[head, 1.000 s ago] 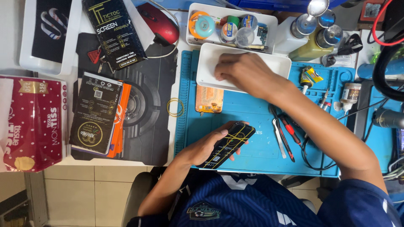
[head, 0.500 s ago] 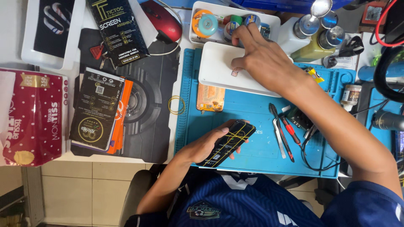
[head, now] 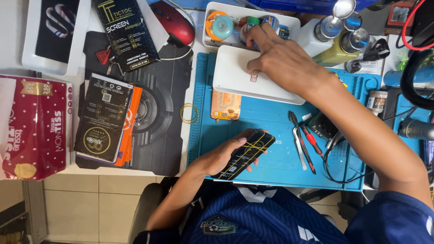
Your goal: The person uses a screwdriver to remove screws from a disassembled smartphone, then secures the phone with rubber bands and inserts a SIM card. The phone remains open with internal components visible throughout.
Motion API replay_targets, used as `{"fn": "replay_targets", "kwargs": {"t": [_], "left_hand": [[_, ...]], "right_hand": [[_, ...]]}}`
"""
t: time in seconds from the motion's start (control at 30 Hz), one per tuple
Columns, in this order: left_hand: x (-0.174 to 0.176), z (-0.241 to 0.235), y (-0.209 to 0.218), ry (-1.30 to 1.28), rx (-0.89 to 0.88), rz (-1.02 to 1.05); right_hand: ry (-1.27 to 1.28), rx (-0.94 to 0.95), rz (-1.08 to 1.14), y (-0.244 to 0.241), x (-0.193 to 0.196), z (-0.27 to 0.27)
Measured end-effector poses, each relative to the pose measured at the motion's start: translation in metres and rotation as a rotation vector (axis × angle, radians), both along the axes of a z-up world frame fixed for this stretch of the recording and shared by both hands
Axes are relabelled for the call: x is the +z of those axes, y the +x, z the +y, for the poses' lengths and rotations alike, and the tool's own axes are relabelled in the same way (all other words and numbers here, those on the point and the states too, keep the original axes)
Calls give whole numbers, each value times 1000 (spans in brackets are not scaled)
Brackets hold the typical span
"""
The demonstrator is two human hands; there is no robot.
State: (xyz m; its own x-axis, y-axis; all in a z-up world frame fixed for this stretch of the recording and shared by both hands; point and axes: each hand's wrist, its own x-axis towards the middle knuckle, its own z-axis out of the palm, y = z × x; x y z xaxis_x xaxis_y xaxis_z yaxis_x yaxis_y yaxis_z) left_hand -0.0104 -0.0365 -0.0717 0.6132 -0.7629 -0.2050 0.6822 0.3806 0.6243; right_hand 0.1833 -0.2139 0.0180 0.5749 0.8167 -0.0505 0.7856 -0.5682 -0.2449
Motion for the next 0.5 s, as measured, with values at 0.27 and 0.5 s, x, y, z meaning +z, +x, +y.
{"fn": "replay_targets", "kwargs": {"t": [0.27,0.5], "left_hand": [[-1,0,0,5,-5,8],[-1,0,-1,7,-2,-13]], "right_hand": [[-109,53,-86,1,1,9],[2,49,-89,0,0,-5]]}}
